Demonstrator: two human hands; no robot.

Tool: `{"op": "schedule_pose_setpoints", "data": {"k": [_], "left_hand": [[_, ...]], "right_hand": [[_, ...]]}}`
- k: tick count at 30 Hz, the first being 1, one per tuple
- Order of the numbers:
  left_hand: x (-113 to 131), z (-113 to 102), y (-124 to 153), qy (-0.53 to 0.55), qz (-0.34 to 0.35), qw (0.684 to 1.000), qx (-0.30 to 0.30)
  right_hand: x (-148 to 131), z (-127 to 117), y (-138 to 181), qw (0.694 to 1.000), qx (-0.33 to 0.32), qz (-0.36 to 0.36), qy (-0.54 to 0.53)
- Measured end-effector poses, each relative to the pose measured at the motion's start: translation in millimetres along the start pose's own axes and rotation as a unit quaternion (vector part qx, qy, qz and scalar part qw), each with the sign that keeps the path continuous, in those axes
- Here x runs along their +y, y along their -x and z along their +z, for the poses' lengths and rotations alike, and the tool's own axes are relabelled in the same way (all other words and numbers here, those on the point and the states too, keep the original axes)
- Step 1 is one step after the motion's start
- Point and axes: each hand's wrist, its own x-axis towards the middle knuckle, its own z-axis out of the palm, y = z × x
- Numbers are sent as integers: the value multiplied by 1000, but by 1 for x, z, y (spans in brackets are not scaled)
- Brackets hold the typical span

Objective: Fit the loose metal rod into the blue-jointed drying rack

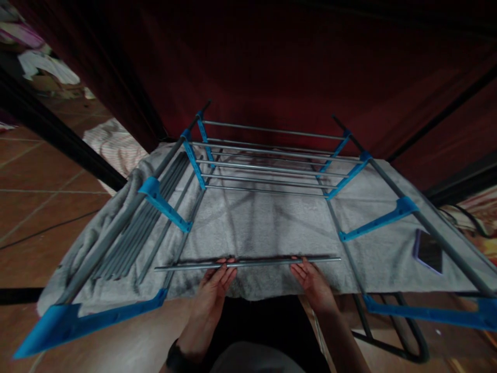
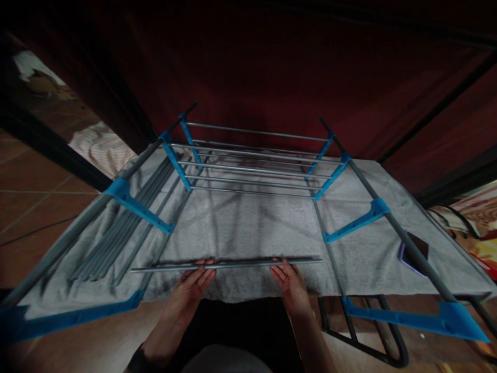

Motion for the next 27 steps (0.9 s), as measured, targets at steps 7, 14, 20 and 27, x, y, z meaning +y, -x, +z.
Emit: {"op": "schedule_pose_setpoints", "data": {"k": [7, 14, 20, 27], "left_hand": [[-14, 1, 4, 2, 12, 999, -42], [-33, 5, 5, -9, -7, 997, -82], [-43, 7, -4, -16, -26, 995, -95], [-40, 9, -14, -9, -38, 998, -57]], "right_hand": [[2, -1, 1, 1000, -11, 8, 0], [12, 5, 7, 999, -31, 29, -3], [18, 18, 13, 997, -51, 50, -12], [17, 31, 12, 997, -49, 50, -12]]}}
